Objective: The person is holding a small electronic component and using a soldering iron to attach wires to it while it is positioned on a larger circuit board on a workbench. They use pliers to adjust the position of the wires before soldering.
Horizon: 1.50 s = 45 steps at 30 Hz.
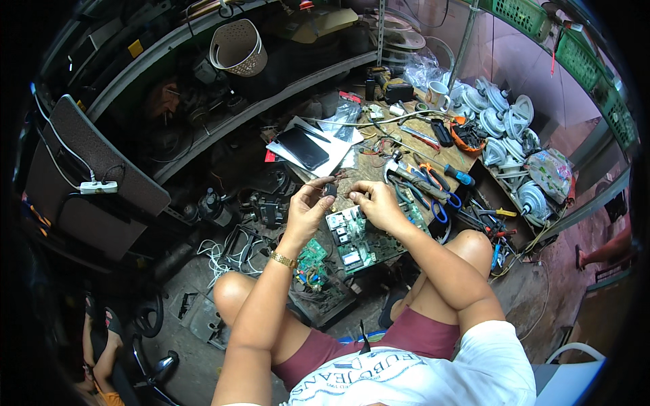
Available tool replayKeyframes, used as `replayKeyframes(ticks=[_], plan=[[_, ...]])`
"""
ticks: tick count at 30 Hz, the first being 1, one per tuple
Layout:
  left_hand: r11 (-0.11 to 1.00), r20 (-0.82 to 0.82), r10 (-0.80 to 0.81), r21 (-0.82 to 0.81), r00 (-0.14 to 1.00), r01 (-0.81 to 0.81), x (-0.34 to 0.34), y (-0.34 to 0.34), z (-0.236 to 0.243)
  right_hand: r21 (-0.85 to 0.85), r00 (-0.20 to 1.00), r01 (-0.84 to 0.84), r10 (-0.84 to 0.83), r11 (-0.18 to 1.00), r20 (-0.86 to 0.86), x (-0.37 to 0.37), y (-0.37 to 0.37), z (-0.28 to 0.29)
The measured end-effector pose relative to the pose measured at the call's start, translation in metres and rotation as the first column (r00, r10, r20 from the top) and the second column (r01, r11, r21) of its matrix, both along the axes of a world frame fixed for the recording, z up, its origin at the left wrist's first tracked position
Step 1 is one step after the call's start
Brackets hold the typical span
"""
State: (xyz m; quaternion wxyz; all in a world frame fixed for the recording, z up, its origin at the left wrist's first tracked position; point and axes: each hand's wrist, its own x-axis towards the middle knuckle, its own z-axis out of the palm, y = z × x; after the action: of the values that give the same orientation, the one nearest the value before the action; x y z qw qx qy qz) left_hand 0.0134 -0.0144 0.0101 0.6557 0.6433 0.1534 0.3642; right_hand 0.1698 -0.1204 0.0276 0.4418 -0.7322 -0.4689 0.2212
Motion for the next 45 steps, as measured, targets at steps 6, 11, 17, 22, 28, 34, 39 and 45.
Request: replayKeyframes(ticks=[6,11,17,22,28,34,39,45], plan=[[0.984,0.099,-0.058,-0.164,0.993,0.074,0.002,-0.003,-0.002,0.22,1.0,-0.014,0.015,0.975,0.0,-0.004,-0.003,0.003],[0.967,0.139,-0.06,-0.236,0.988,0.092,0.002,-0.006,0.001,0.201,0.998,0.008,0.004,0.98,-0.057,-0.007,-0.003,-0.002],[0.913,0.236,-0.035,-0.389,0.971,0.128,0.004,-0.003,-0.013,0.108,0.983,-0.116,0.099,0.987,0.152,-0.015,-0.004,0.001],[0.839,0.346,-0.03,-0.501,0.938,0.212,0.01,-0.007,-0.023,0.076,0.928,-0.187,0.202,0.979,-0.313,-0.012,0.005,-0.01],[0.847,0.333,0.104,-0.524,0.937,0.092,0.017,-0.016,-0.02,0.162,0.815,-0.027,0.116,0.986,-0.567,-0.04,0.008,-0.004],[0.759,0.489,0.155,-0.615,0.858,0.214,0.017,-0.024,-0.02,0.318,0.882,0.068,0.091,0.946,-0.461,-0.047,0.016,-0.019],[0.821,0.477,0.102,-0.536,0.873,0.197,0.022,-0.03,-0.015,0.316,0.924,0.109,0.021,0.943,-0.382,-0.047,0.012,-0.011],[0.838,0.474,0.121,-0.519,0.872,0.166,0.024,-0.029,-0.021,0.355,0.889,0.121,0.058,0.927,-0.455,-0.047,0.013,-0.019]])
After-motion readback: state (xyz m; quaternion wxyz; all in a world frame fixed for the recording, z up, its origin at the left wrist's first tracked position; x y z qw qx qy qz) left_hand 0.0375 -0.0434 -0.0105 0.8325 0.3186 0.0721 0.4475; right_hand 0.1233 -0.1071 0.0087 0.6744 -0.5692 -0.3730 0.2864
